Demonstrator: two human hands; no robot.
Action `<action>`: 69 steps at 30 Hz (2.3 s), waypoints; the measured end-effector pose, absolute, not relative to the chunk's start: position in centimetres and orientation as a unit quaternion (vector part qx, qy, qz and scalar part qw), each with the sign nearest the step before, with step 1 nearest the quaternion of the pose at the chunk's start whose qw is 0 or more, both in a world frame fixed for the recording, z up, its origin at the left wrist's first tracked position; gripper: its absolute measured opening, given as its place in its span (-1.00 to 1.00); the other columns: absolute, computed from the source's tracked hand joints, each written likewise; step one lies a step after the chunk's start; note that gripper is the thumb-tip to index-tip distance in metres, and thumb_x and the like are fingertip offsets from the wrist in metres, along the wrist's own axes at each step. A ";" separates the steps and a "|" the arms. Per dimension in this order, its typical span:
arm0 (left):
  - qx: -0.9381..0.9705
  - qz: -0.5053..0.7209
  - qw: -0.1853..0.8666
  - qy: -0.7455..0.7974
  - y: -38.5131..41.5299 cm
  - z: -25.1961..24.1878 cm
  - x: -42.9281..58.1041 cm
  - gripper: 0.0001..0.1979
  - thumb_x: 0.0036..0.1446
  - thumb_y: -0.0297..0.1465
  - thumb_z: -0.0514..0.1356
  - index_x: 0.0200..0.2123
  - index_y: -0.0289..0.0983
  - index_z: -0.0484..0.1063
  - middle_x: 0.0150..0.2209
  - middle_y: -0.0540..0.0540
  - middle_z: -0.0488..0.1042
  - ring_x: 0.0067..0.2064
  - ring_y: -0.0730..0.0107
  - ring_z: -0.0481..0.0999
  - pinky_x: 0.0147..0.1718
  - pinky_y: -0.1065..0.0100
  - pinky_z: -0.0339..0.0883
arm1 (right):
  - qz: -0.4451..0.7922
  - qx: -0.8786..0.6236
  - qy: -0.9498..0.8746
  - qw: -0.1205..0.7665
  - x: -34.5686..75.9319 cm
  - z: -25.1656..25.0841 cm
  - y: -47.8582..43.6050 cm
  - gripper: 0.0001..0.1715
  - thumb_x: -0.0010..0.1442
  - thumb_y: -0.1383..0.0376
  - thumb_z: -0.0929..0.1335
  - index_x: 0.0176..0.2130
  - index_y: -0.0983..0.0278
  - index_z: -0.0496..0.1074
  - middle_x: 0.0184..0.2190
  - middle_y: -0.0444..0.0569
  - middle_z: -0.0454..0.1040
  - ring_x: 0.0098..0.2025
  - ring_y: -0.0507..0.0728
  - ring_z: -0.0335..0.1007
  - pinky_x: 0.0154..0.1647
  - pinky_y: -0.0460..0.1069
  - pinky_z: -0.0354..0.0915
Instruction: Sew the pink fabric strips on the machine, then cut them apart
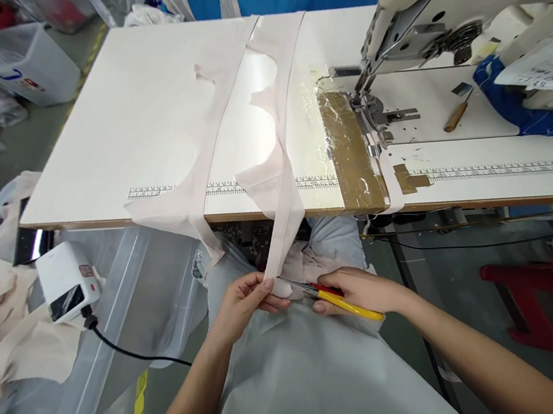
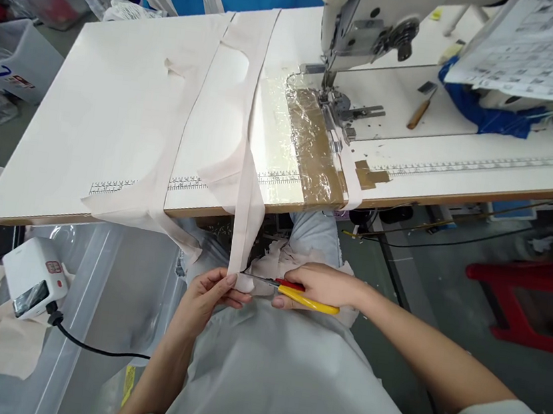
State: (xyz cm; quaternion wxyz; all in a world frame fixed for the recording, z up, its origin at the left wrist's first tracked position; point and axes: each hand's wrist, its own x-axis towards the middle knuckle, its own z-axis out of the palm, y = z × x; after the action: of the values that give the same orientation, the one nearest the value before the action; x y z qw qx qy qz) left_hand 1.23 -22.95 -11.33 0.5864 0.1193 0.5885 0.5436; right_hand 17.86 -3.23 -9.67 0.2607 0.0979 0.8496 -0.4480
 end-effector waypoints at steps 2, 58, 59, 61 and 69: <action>0.117 0.544 0.584 0.591 -22.8 -11.3 1.3 -0.55 0.01 0.01 0.37 -0.35 -0.29 0.50 -0.49 -0.10 0.62 -0.38 0.19 0.67 -0.37 0.33 0.55 | -0.415 0.103 0.867 0.257 17.6 -9.5 -3.4 -0.39 0.23 -0.20 0.23 -0.51 0.20 0.06 -0.60 -0.20 0.11 -0.54 0.03 0.03 -0.51 -0.05 -0.06; 0.241 0.514 0.540 0.621 -23.5 -10.9 1.4 -0.56 0.24 -0.06 0.16 0.03 -0.22 0.46 -0.27 -0.13 0.55 -0.33 0.29 0.52 -0.29 0.30 0.40 | -0.480 0.224 0.846 0.051 20.4 -10.6 -4.9 -0.37 0.20 -0.19 0.28 -0.54 0.19 0.01 -0.60 -0.24 0.05 -0.54 0.00 -0.05 -0.53 -0.07 -0.03; 0.246 0.517 0.558 0.600 -22.9 -10.0 1.8 -0.55 0.23 -0.06 0.18 0.03 -0.22 0.47 -0.23 -0.15 0.56 -0.32 0.29 0.52 -0.28 0.29 0.41 | -0.484 0.219 0.845 0.051 20.2 -10.2 -4.9 -0.38 0.21 -0.18 0.27 -0.54 0.19 0.02 -0.60 -0.24 0.06 -0.54 0.00 -0.04 -0.53 -0.07 -0.03; 0.274 0.507 0.517 0.632 -21.7 -9.1 2.1 -0.65 0.18 -0.09 0.25 -0.14 -0.22 0.54 -0.31 -0.12 0.54 -0.37 0.34 0.46 -0.36 0.35 0.36 | -0.494 0.213 0.841 0.052 19.9 -9.7 -4.8 -0.39 0.22 -0.18 0.26 -0.54 0.19 0.02 -0.60 -0.24 0.06 -0.54 0.00 -0.04 -0.52 -0.08 -0.02; 0.321 0.491 0.395 0.707 -20.3 -9.0 1.9 -0.65 0.18 -0.07 0.24 -0.43 -0.24 0.45 -0.42 -0.06 0.46 -0.56 0.51 0.31 -0.59 0.43 0.18 | -0.481 0.190 0.848 0.115 19.9 -9.8 -3.5 -0.38 0.23 -0.22 0.24 -0.50 0.19 0.06 -0.59 -0.20 0.12 -0.52 0.03 0.05 -0.52 -0.07 0.01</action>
State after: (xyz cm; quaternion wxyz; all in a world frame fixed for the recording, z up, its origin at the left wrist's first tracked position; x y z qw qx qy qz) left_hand 1.85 -20.34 -8.98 0.3952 0.3207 0.7072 0.4908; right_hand 19.90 -3.52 -9.77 0.1149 0.1896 0.8480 -0.4814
